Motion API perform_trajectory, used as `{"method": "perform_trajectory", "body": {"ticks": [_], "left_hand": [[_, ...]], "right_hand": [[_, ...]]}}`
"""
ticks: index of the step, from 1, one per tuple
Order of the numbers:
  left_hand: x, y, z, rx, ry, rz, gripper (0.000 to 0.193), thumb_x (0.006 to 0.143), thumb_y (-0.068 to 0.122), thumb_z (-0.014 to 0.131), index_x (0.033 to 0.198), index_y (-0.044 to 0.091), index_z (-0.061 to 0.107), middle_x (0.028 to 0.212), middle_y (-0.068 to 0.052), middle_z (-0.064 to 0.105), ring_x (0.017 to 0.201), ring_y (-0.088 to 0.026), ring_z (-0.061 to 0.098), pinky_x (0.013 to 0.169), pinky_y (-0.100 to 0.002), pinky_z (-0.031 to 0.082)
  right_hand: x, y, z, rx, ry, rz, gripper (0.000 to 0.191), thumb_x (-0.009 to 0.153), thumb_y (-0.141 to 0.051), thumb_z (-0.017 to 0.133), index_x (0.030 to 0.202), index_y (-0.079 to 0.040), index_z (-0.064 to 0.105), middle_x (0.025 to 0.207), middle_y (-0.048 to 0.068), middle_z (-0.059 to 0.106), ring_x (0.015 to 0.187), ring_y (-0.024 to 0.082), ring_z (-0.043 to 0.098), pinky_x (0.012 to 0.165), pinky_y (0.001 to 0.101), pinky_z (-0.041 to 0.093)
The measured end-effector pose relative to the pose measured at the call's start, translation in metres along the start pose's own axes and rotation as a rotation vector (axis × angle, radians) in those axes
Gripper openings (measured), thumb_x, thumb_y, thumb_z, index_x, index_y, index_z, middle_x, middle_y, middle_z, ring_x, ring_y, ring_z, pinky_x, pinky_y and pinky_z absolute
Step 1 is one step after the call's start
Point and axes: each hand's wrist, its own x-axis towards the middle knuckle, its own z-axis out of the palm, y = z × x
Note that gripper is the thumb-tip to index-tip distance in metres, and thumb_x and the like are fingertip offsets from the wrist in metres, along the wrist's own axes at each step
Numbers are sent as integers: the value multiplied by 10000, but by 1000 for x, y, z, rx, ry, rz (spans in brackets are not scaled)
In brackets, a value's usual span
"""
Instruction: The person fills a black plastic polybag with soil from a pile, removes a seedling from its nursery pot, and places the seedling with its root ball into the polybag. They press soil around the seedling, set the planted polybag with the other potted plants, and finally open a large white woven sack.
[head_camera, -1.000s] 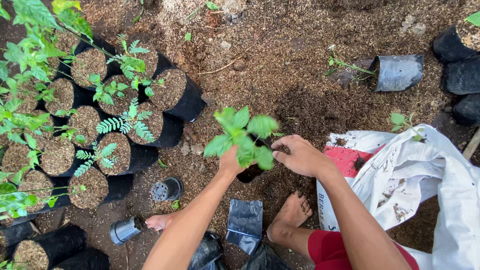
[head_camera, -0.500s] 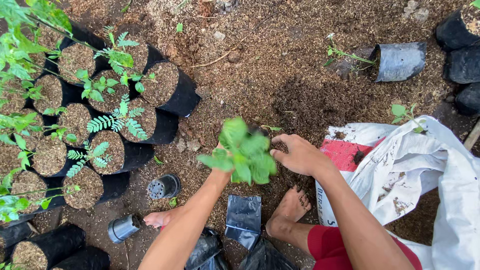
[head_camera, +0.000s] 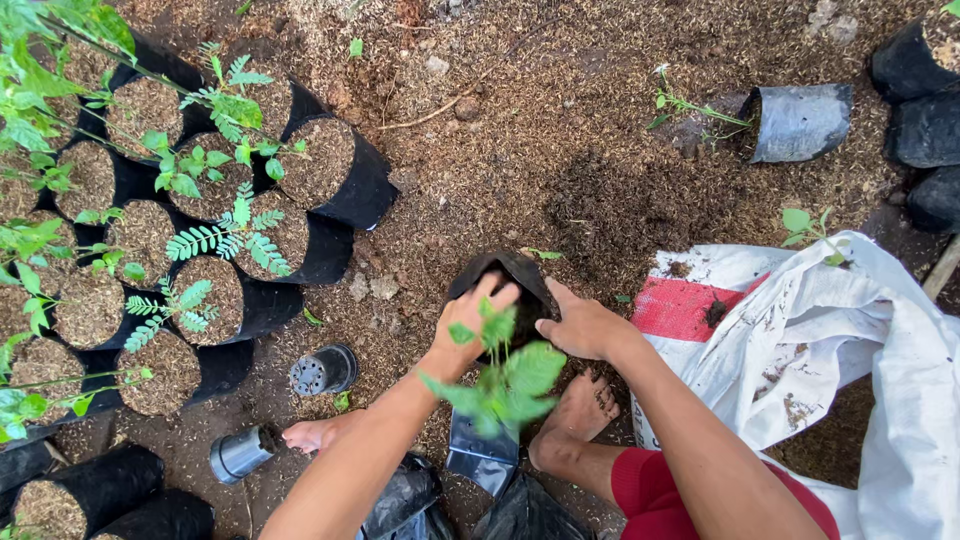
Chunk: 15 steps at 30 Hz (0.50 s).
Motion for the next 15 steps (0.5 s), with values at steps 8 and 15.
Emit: {"method": "perform_trajectory", "body": {"ticks": [8,15], "left_hand": [[1,41,29,-400,338,-271,442,994,250,560,1428,196,493,1450,-126,542,1208,-330,596,1003,-462,482],[0,26,11,-352,283,-190,543,957,195,585,1480,168,442,1478,-151,517,1259,-346,555,1047,-486,441]], "right_hand": [[7,17,6,36,72,-136,925,806,-251,681,1605,-120,235,1360,277,602,1279,373,602,1071,411,471],[7,19,4,-32,89,-209,978,739,-268,687,1599,-119,247,1304,261,648,1229,389,629,1040,407,499]]}}
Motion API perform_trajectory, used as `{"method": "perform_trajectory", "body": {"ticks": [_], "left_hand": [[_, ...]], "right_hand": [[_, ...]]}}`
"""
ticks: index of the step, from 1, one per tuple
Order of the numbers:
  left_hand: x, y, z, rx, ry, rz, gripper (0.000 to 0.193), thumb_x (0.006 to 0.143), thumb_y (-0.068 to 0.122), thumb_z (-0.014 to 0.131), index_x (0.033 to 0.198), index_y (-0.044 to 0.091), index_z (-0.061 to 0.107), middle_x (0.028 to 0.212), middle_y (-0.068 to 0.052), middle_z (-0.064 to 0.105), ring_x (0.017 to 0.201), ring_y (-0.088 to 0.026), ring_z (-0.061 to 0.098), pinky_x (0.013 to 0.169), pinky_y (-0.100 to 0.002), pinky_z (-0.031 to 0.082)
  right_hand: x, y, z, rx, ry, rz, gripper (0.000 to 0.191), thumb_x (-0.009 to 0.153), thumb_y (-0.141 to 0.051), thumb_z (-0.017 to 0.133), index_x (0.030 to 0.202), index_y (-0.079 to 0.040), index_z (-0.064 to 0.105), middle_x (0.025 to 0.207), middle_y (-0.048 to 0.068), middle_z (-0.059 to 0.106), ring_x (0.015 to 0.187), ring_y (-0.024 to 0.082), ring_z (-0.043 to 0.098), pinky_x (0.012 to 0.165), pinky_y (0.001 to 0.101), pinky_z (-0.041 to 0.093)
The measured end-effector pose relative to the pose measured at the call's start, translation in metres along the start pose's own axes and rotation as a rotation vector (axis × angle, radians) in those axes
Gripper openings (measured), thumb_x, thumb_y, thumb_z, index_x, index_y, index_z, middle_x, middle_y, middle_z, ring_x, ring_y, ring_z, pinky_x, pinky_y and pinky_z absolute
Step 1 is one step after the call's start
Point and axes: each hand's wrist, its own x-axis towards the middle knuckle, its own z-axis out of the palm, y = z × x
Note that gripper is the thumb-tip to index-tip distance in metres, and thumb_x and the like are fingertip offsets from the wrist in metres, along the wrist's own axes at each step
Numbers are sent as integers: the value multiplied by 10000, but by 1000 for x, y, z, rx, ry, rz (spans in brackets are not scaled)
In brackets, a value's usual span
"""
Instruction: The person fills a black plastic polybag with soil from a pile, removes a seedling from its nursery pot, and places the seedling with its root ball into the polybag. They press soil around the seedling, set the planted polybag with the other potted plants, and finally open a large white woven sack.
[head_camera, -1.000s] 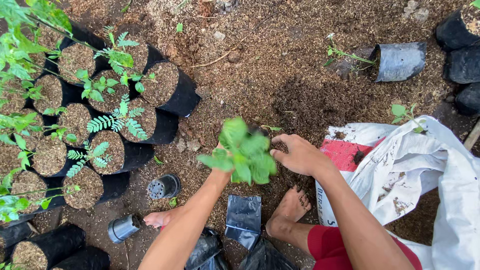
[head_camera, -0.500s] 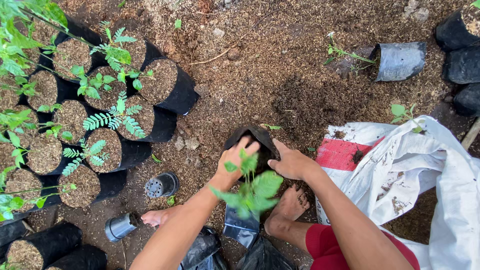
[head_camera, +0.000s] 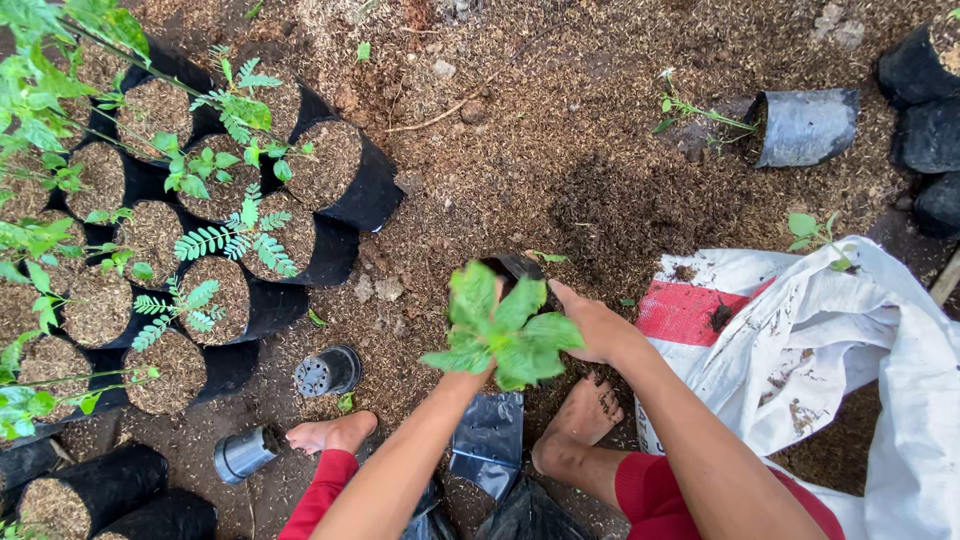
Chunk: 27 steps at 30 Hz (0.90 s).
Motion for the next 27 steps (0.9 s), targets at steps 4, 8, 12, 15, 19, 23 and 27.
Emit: {"method": "perform_trajectory", "body": {"ticks": [4,8,12,15,19,23,27], "left_hand": [[-4,-2,-4,27,-27,7,603,936,163,600,1509,151,414,1494,-166,502,1288,-356,531,1072,-499,417],[-11,13,11,-34,78,-43,666,915,132,615,1539,135,385,1510,-181,487,1318,-366,508,1097,-513,394],[-14,18,18,-39,145,-47,729,893,101,630,1569,119,356,1525,-195,472,1347,-375,484,1122,-527,370],[-13,10,11,-29,136,-9,777,877,77,641,1591,106,334,1537,-206,461,1369,-382,467,1141,-537,352],[-13,-8,-18,124,40,159,842,856,46,656,1620,90,305,1553,-221,447,1398,-392,443,1166,-550,329],[-26,-17,-72,165,-88,207,697,880,51,681,1541,151,487,1545,-204,483,1385,-381,485,1128,-519,387],[-22,-17,-127,-41,52,62,485,773,131,764,1253,163,705,1185,-105,756,1095,-272,743,931,-380,582]], "right_hand": [[3,-10,2,59,-9,192,814,884,-323,650,1585,-140,280,1358,278,593,1260,401,584,1074,433,454],[5,-4,7,34,-64,252,634,950,-372,638,1494,-106,451,1345,258,659,1259,391,611,1051,438,491],[6,3,8,-32,22,-49,692,863,-194,641,1517,-141,421,1492,204,545,1234,384,624,1045,421,495],[2,-9,1,1,47,25,787,860,-242,676,1557,-130,329,1425,213,583,1271,366,605,1074,417,480],[-16,-43,-19,23,37,199,839,870,-305,718,1579,-202,283,1512,166,475,1371,347,494,1127,428,413],[-23,-73,-35,-85,96,168,885,816,-283,772,1556,-234,288,1609,133,318,1439,353,367,1140,456,365],[-25,-82,-45,-124,213,57,790,811,-217,736,1513,-216,374,1543,129,409,1386,366,424,1109,474,394]]}}
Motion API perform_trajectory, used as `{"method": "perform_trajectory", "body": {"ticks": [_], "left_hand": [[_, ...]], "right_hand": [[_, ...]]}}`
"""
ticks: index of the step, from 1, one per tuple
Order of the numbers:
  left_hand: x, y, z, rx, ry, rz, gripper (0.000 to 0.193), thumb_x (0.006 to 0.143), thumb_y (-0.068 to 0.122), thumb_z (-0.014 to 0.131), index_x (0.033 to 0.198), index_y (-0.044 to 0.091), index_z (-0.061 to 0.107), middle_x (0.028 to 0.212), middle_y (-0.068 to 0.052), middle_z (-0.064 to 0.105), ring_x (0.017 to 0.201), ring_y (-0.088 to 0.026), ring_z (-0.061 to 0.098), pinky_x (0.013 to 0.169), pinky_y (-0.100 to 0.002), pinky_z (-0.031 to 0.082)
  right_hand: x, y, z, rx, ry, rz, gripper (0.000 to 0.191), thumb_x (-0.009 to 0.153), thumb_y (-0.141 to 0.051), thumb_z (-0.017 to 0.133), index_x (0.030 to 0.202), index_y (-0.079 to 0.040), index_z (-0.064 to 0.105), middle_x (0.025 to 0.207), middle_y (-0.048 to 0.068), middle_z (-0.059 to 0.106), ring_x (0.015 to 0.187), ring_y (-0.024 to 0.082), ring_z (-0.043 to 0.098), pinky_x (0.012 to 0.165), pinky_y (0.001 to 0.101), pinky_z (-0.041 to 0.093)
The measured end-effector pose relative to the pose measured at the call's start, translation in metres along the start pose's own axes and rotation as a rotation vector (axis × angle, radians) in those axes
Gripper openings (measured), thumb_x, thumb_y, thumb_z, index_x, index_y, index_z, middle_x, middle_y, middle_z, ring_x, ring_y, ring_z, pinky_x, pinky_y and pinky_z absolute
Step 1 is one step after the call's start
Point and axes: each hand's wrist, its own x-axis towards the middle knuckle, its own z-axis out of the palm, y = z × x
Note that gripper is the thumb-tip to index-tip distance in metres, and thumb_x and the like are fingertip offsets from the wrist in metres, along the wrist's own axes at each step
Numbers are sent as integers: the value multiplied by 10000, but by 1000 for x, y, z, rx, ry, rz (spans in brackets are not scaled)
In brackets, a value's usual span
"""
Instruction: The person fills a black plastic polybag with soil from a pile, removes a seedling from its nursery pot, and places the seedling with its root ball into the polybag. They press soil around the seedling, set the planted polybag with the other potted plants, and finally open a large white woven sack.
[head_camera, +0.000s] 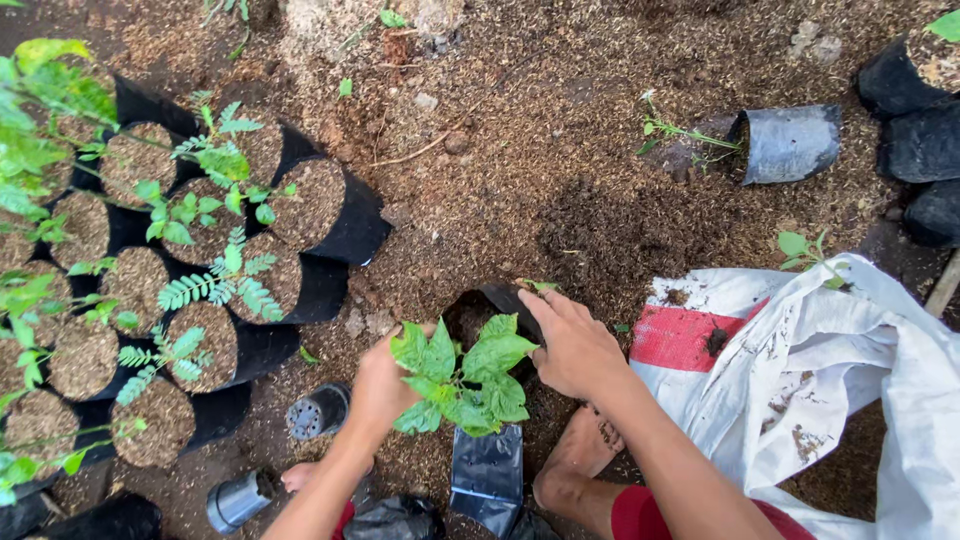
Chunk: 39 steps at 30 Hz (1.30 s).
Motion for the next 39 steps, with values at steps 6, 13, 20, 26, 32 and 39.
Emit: {"method": "perform_trajectory", "body": {"ticks": [6,13,20,26,32,39], "left_hand": [[121,-37,-13,-46,109,-250,663,830,347,779,1397,80,562,1292,-155,686,1194,-283,671,1029,-400,511],[253,-17,73,-80,-46,-641,1117,702,520,934,1554,159,308,1483,-330,313,1333,-414,417,1078,-453,400],[273,29,113,-374,-336,-422,865,599,375,829,1374,86,575,1364,-180,719,1241,-304,683,1061,-432,530],[309,94,162,-69,-775,-143,982,793,604,794,1558,152,377,1523,-141,491,1402,-293,485,1159,-435,397],[316,185,219,563,-779,58,1126,676,724,786,1613,373,269,1684,-128,191,1534,-432,213,1173,-723,231],[308,187,253,1130,-1182,333,1103,661,654,824,1606,406,310,1647,-59,363,1494,-399,394,1188,-684,320]], "right_hand": [[3,-6,-14,22,-78,143,499,888,-249,645,1375,-250,541,1297,72,622,1266,309,572,1047,477,480],[12,-5,-31,46,-126,177,451,890,-308,634,1333,-239,593,1273,70,634,1226,322,583,1017,486,479],[19,10,-43,76,-221,153,332,913,-312,585,1218,-196,646,1214,81,651,1195,318,599,1017,482,483],[18,14,-50,85,-384,155,351,914,-301,580,1240,-187,640,1275,83,619,1233,321,571,1036,500,461],[15,12,-46,60,-458,106,489,879,-269,619,1339,-105,582,1351,140,559,1281,350,517,1029,522,430],[14,14,-52,92,-495,26,477,889,-269,616,1319,-62,601,1320,167,592,1263,376,541,987,530,457]]}}
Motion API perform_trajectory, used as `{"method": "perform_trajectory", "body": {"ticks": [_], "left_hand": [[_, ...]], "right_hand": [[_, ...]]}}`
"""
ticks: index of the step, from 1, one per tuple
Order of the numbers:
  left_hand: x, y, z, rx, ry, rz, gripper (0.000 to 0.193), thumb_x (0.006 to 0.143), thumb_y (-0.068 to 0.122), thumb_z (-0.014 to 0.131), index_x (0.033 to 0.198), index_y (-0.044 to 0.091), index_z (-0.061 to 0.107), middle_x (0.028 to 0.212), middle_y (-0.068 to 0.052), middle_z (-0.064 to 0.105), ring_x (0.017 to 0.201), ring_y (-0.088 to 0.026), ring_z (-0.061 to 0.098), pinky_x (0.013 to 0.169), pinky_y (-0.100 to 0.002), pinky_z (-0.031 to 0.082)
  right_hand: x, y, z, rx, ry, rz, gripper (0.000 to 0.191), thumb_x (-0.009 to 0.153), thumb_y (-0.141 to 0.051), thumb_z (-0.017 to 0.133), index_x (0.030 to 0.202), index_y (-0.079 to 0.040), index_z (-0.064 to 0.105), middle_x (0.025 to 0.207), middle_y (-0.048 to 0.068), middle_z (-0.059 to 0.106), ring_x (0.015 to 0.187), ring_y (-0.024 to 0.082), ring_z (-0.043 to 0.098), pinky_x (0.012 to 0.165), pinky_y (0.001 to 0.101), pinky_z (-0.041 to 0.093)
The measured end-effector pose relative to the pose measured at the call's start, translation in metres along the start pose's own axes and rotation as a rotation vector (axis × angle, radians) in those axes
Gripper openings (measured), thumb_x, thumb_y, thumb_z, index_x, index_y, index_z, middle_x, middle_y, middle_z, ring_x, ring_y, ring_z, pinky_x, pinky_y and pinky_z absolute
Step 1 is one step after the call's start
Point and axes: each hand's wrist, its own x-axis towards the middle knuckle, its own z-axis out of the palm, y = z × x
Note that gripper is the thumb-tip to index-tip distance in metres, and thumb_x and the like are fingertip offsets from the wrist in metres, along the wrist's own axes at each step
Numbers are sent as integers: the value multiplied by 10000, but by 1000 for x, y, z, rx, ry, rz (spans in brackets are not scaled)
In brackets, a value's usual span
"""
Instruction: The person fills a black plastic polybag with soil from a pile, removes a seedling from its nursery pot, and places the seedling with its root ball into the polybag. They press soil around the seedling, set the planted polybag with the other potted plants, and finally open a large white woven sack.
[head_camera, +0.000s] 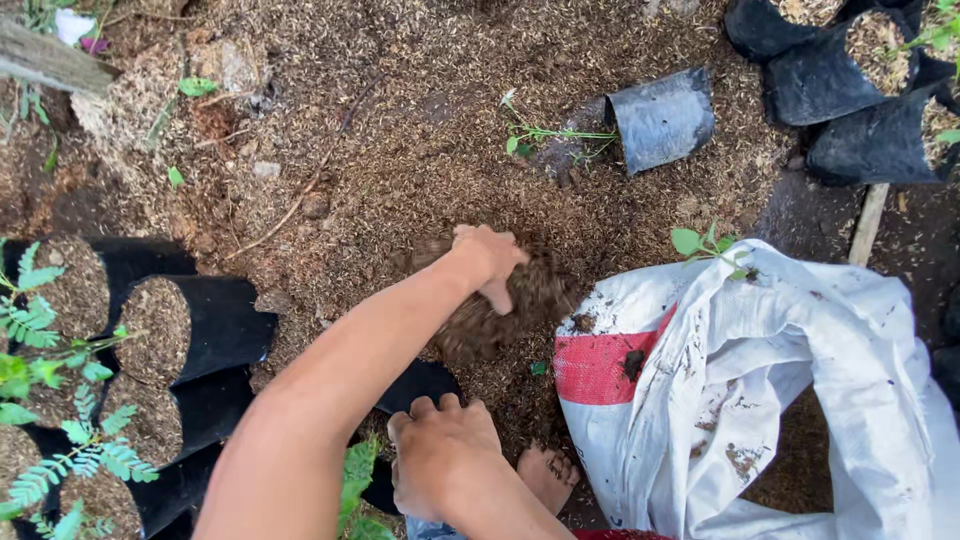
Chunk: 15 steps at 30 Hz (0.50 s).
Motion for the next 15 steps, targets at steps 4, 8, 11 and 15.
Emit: {"method": "perform_trajectory", "body": {"ticks": [4,8,11,15], "left_hand": [[10,3,2,411,336,-30,504,945,427,690,1425,284,635,1489,-49,566,1442,-315,469,1245,-791,225],[3,38,-5,21,375,181,1143,649,651,890,1555,313,279,1627,-138,209,1484,-436,203,1124,-706,149],[-10,45,3,76,333,219,1185,591,635,921,1547,288,313,1591,-122,296,1463,-416,273,1103,-637,248],[-21,8,22,128,210,183,979,675,586,864,1515,324,436,1487,-70,481,1391,-335,426,1111,-528,364]], "right_hand": [[0,7,0,31,15,-8,506,861,-254,637,1326,-57,594,1330,174,585,1261,377,536,995,531,446],[5,4,2,4,7,-28,580,820,-229,666,1363,-52,571,1363,179,564,1259,386,533,1007,538,430],[9,2,-2,-54,-108,-13,595,864,-306,680,1384,-43,557,1446,187,495,1371,395,429,1072,571,365],[0,3,-2,51,-4,-30,491,876,-279,630,1325,-82,606,1338,152,573,1284,364,512,1003,534,420]]}}
